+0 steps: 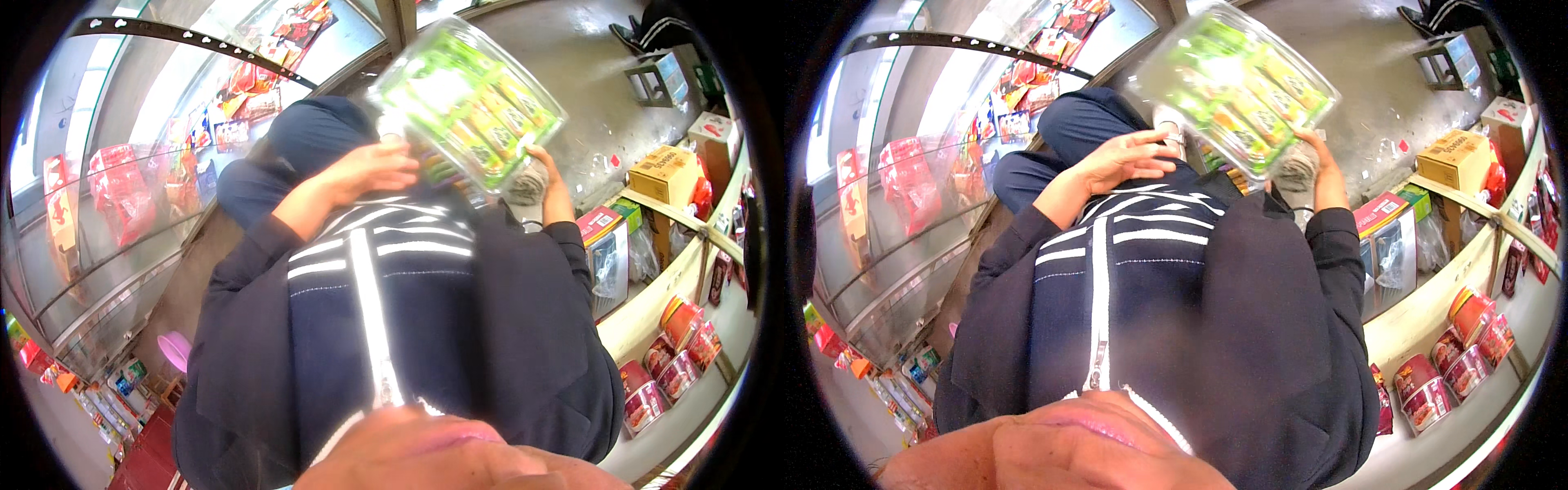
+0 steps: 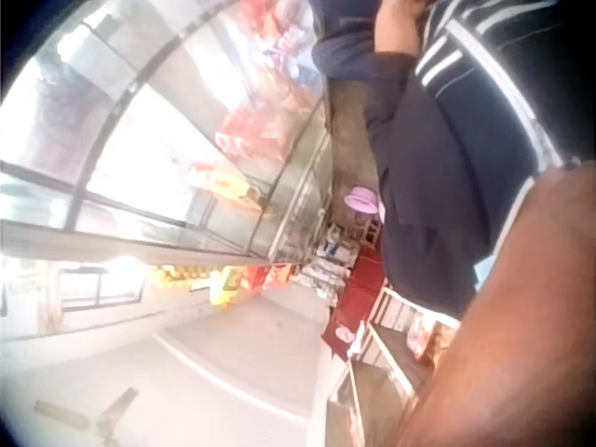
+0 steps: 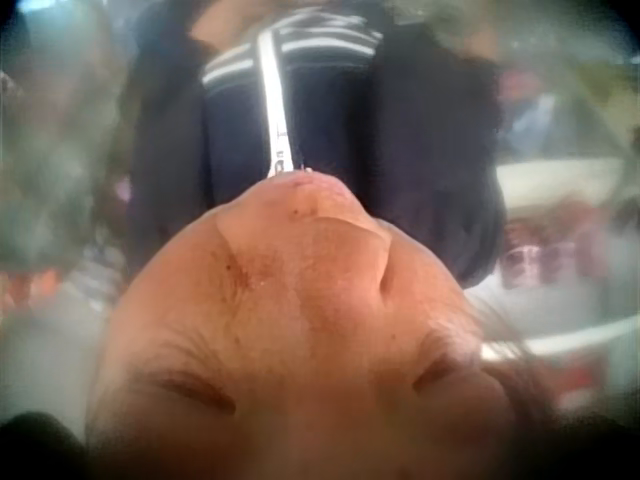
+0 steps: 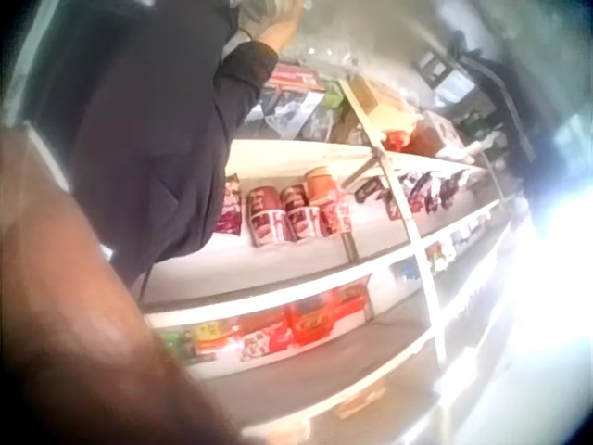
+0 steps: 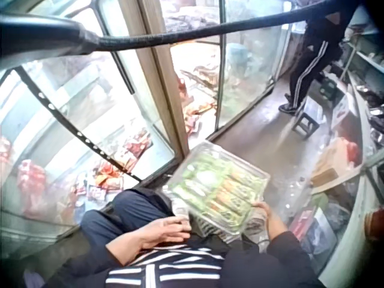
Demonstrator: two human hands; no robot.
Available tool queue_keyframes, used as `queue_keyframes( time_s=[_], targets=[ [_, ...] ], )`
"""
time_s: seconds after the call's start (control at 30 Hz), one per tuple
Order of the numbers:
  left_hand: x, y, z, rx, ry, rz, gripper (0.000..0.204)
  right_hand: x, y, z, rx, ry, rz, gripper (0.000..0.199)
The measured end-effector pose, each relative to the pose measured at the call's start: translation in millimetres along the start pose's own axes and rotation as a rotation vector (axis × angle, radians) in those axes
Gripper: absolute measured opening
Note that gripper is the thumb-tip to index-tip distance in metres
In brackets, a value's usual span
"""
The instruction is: The person cleans the glass surface of a refrigerated display case using a cloth. They move various packaged food items, including boxes and plastic containers, aside to wipe the glass underneath and then return them to their original positions.
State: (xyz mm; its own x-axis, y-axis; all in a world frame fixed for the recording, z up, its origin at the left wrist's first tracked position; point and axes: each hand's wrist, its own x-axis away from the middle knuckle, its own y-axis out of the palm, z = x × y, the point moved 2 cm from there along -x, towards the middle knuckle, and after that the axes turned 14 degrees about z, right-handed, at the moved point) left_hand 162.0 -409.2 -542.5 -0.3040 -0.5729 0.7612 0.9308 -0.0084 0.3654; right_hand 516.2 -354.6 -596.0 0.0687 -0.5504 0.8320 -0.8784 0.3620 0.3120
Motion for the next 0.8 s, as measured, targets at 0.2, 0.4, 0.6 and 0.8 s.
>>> queue_keyframes(
  time_s=[0.2, 0.4, 0.6, 0.8],
  targets=[
    [38, -49, 12, 0.136, 0.208, 0.209, 0.049, -23, -80, 27, -0.06, 0.075, 0.074, 0.058],
    [59, -76, -2, 0.223, 0.26, 0.412, 0.041, -75, -95, 84, -0.194, 0.28, 0.005, 0.066],
    [59, -88, 6, 0.196, 0.309, 0.463, 0.04, -138, -102, 143, -0.382, 0.295, -0.012, 0.059],
    [85, -105, -5, 0.235, 0.347, 0.552, 0.036, -112, -68, 136, 0.241, 0.229, -0.169, 0.055]
  ],
)
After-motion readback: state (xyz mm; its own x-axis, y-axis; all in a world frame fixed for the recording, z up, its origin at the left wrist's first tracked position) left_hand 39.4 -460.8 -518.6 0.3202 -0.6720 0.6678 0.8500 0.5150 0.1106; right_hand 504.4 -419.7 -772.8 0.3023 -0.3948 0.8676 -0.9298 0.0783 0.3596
